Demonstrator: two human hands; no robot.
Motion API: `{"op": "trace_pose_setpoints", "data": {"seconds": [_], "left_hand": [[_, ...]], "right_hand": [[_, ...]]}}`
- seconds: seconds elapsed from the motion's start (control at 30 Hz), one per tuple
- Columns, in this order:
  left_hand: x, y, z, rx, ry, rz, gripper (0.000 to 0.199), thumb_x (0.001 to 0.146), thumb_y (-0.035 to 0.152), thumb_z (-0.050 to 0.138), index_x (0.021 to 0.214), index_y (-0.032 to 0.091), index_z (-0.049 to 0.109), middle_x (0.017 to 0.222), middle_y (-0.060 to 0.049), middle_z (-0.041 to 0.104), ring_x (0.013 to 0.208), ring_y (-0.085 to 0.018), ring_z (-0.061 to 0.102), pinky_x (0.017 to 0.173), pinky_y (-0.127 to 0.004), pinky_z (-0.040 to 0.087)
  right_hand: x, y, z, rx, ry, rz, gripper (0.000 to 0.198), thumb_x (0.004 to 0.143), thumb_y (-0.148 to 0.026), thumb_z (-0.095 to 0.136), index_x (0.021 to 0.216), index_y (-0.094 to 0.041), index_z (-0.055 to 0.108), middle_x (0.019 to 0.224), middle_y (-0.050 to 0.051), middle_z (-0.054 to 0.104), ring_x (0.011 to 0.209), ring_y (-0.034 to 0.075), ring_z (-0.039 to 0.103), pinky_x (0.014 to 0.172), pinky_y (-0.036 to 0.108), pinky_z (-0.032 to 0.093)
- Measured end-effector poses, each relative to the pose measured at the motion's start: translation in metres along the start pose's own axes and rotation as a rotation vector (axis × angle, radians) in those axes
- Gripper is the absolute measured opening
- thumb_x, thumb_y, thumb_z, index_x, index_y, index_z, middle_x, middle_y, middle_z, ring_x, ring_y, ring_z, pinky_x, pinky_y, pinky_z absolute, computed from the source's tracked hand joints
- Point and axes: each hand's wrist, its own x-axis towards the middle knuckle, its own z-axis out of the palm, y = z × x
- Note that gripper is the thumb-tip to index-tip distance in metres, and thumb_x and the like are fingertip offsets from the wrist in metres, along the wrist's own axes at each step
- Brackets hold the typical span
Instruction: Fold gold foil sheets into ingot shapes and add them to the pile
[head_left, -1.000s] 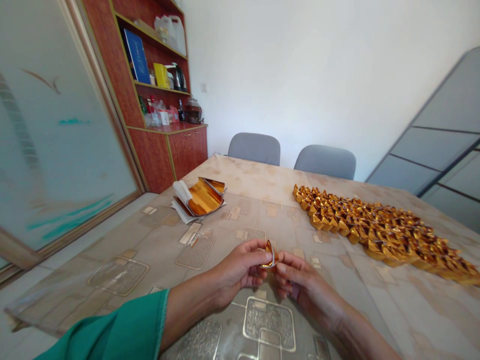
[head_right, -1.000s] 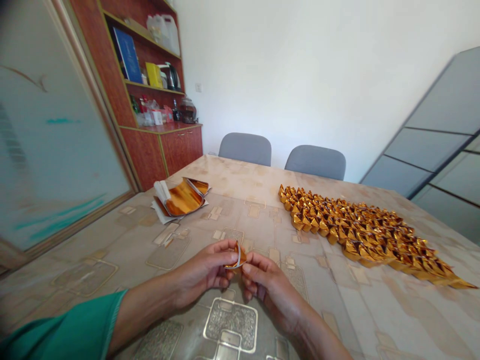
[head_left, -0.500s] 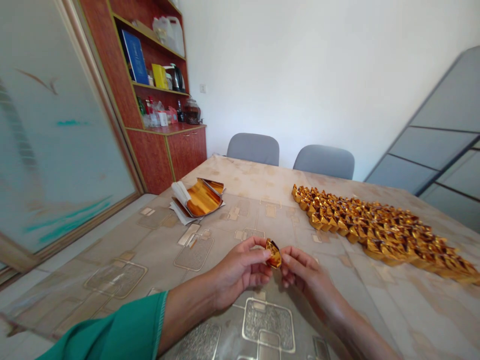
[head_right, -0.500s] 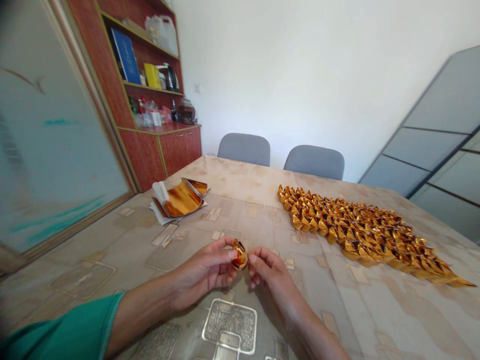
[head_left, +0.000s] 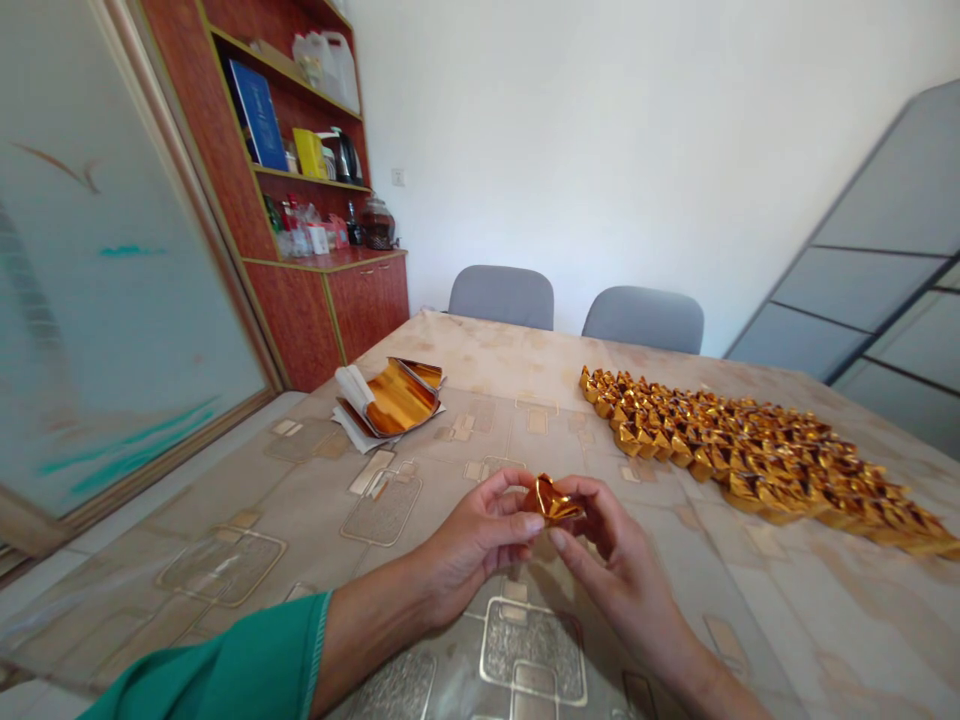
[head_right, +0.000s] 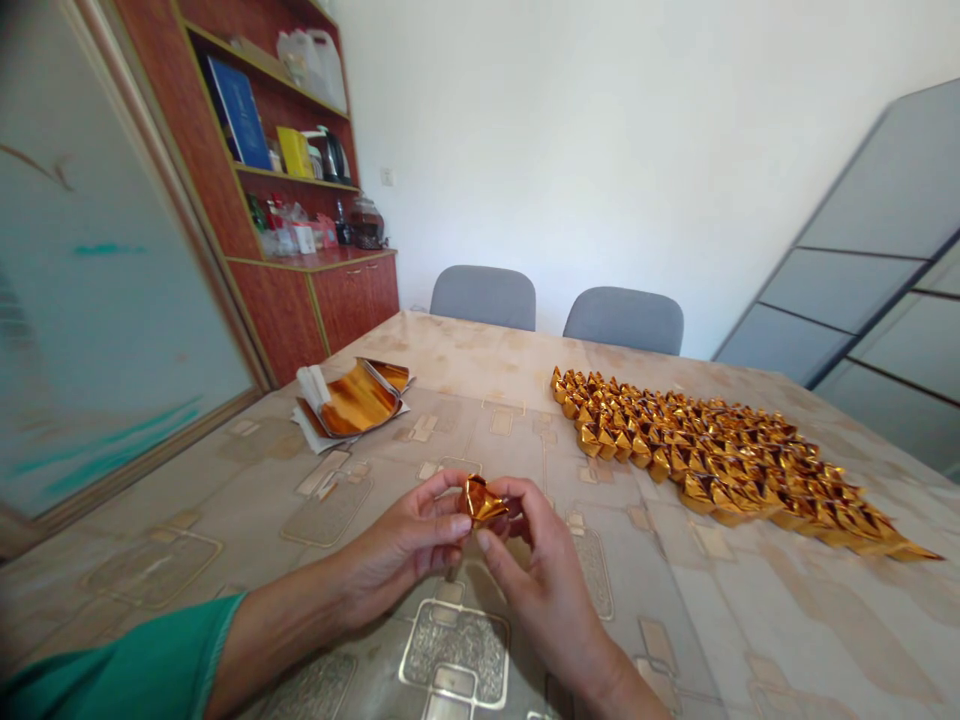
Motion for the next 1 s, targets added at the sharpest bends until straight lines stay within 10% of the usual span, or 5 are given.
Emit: {"op": "trace_pose_setpoints", "data": {"seconds": [0.33,0.77,1.0], "left_hand": [[0.000,-0.005,0.002,-0.070,-0.034,0.046,0.052,0.063,0.016,0.089,0.104,0.018,0.056,0.093,-0.002,0.068,0.086,-0.014,0.067,0.089,-0.030,0.047],[0.007,-0.006,-0.003,0.231,0.038,0.110,0.045,0.070,0.035,0.084,0.103,0.018,0.059,0.076,0.002,0.062,0.069,-0.011,0.058,0.065,-0.022,0.042],[0.009,0.000,-0.006,0.349,0.095,0.172,0.034,0.071,0.034,0.082,0.094,0.017,0.064,0.076,0.002,0.061,0.063,-0.010,0.053,0.062,-0.022,0.042]], "right_hand": [[0.001,-0.005,-0.002,-0.177,-0.014,-0.075,0.019,0.091,-0.021,0.059,0.109,-0.025,0.059,0.102,0.006,0.067,0.089,0.022,0.065,0.078,0.035,0.051],[0.006,-0.005,-0.002,-0.111,-0.015,-0.027,0.011,0.090,-0.026,0.060,0.101,-0.024,0.063,0.091,0.004,0.069,0.082,0.020,0.063,0.073,0.032,0.048],[0.019,0.013,-0.069,-0.470,0.230,-0.077,0.011,0.082,-0.025,0.059,0.093,-0.024,0.061,0.083,0.003,0.066,0.071,0.020,0.060,0.068,0.033,0.047]]}}
